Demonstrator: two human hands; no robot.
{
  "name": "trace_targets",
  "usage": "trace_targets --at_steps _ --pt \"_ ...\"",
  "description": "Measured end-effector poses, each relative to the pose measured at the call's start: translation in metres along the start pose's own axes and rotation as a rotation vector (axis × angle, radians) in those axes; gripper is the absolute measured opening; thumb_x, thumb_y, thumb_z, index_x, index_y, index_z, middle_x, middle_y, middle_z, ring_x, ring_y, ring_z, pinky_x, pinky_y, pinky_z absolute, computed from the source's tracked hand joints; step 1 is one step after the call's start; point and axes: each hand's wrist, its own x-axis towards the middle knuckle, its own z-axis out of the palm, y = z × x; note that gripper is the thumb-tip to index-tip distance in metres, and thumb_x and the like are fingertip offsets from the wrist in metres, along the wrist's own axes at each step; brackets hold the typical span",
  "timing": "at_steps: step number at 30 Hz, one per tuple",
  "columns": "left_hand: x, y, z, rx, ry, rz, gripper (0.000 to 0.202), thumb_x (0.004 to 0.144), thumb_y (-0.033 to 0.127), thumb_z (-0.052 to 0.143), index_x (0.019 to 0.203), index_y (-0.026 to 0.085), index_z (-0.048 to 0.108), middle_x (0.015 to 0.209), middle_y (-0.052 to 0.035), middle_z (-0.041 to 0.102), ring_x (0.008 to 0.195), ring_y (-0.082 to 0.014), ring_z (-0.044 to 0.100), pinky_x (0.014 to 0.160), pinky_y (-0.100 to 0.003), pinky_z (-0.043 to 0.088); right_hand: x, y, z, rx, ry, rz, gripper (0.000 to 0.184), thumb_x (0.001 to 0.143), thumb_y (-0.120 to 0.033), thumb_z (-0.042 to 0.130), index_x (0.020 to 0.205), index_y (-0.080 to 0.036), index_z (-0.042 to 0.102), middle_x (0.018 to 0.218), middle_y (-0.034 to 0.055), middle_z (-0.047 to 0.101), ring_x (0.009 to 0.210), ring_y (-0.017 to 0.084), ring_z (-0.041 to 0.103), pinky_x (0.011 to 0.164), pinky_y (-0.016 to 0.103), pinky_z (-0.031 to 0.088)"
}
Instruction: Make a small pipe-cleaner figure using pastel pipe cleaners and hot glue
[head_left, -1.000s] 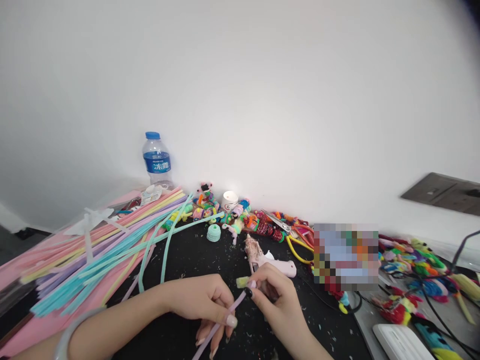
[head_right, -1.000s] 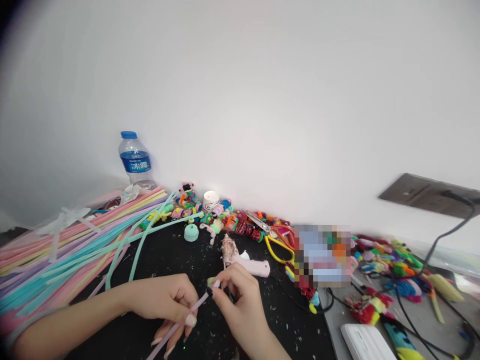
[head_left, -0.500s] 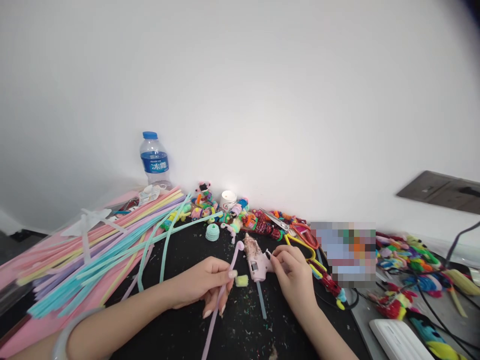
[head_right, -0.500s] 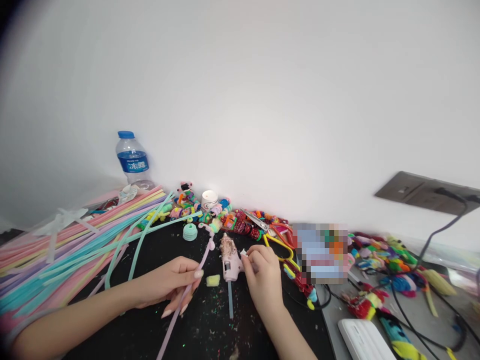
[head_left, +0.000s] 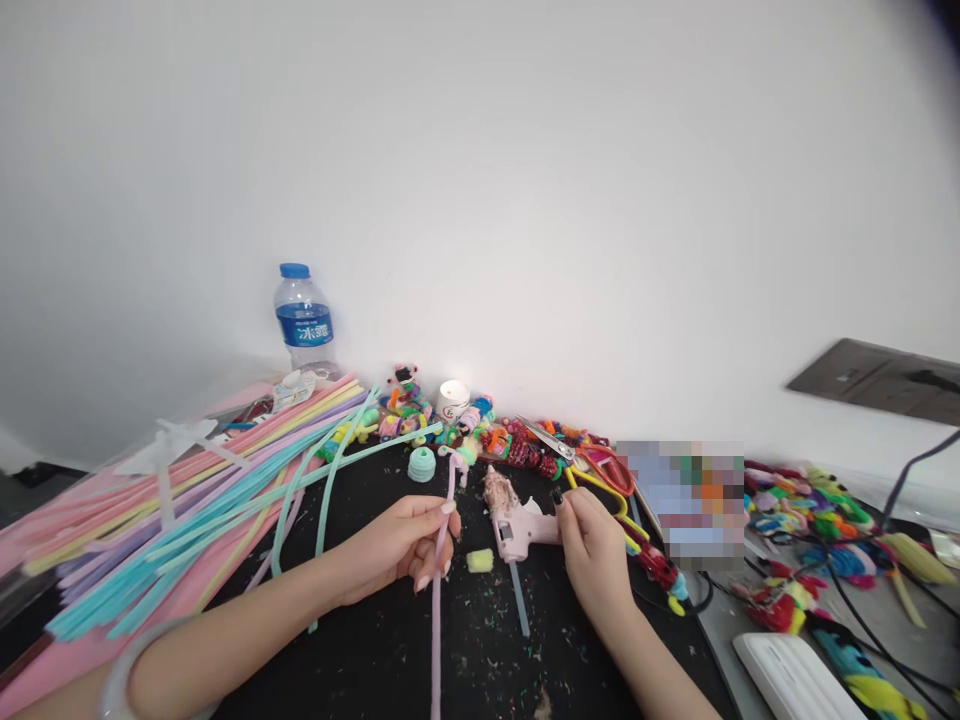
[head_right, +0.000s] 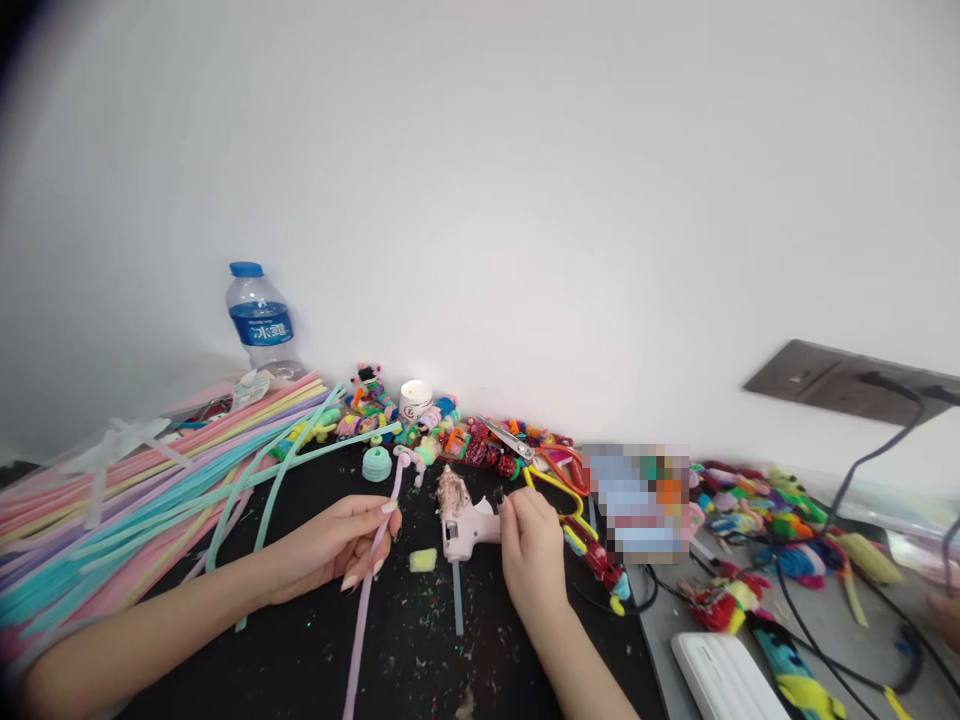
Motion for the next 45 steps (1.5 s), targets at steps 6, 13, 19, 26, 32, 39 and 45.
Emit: trace_targets --at_steps 6,13,19,26,32,39,45 --pt "0.000 0.001 0.001 0.006 0.005 -0.004 0.029 0.086 0.040 0.048 0.076 0.014 0.054 0.055 -0.0021 0.061 0.032 -0.0043 0.041 0.037 -0.016 0.027 0.001 0.002 0.000 -0.014 0.001 -0.004 0.026 0.089 -0.023 0.038 0.063 -0.021 0.038 0.063 0.0002 0.045 0.062 0.019 0.045 0.058 0.029 0.034" --pt "-0.001 0.004 0.003 0.000 0.017 -0.004 0.026 0.082 0.039 0.054 0.078 0.013 0.055 0.054 0.0006 0.058 0.033 -0.0040 0.038 0.038 -0.018 0.027 0.001 -0.004 -0.002 -0.088 -0.157 -0.064 0.031 0.075 -0.006 0.043 0.102 -0.020 0.052 0.102 0.0065 0.058 0.097 0.024 0.051 0.077 0.035 0.036" --pt "-0.002 0.006 0.005 -0.022 0.025 0.006 0.025 0.081 0.038 0.055 0.080 0.013 0.056 0.052 0.0039 0.053 0.034 -0.0023 0.028 0.039 -0.018 0.029 -0.003 -0.016 -0.004 -0.272 -0.311 -0.075 0.048 0.064 -0.006 0.045 0.108 -0.022 0.053 0.108 0.0071 0.057 0.097 0.027 0.050 0.080 0.040 0.033" --pt "-0.001 0.005 0.002 -0.017 0.012 -0.018 0.024 0.085 0.037 0.050 0.078 0.015 0.054 0.052 0.0048 0.051 0.034 -0.0020 0.020 0.037 -0.017 0.022 -0.005 -0.013 0.000 -0.256 -0.328 -0.053 0.051 0.061 -0.006 0.048 0.108 -0.023 0.055 0.098 0.0055 0.060 0.093 0.026 0.052 0.079 0.039 0.035" --pt "-0.001 0.002 -0.001 0.006 -0.006 0.015 0.026 0.086 0.039 0.047 0.078 0.015 0.054 0.046 0.0069 0.046 0.033 -0.0029 0.017 0.037 -0.018 0.021 0.000 -0.004 0.005 0.044 -0.263 0.051 0.026 0.069 -0.013 0.054 0.093 -0.021 0.060 0.086 0.0030 0.064 0.079 0.022 0.059 0.070 0.032 0.044" --pt "-0.003 0.004 0.002 0.088 -0.028 0.003 0.028 0.086 0.038 0.047 0.074 0.014 0.053 0.042 0.0063 0.045 0.031 -0.0031 0.019 0.036 -0.019 0.014 -0.004 -0.003 0.009 0.354 -0.206 0.101 0.007 0.076 -0.024 0.056 0.074 -0.020 0.062 0.065 0.0011 0.063 0.066 0.021 0.062 0.055 0.028 0.050" --pt "-0.004 0.004 0.003 0.148 -0.054 0.007 0.030 0.085 0.039 0.046 0.071 0.014 0.053 0.040 0.0060 0.045 0.031 -0.0034 0.018 0.036 -0.021 0.008 -0.006 -0.006 0.010 0.388 -0.200 0.085 0.011 0.075 -0.027 0.057 0.068 -0.021 0.063 0.061 0.0016 0.063 0.068 0.023 0.064 0.056 0.029 0.053"
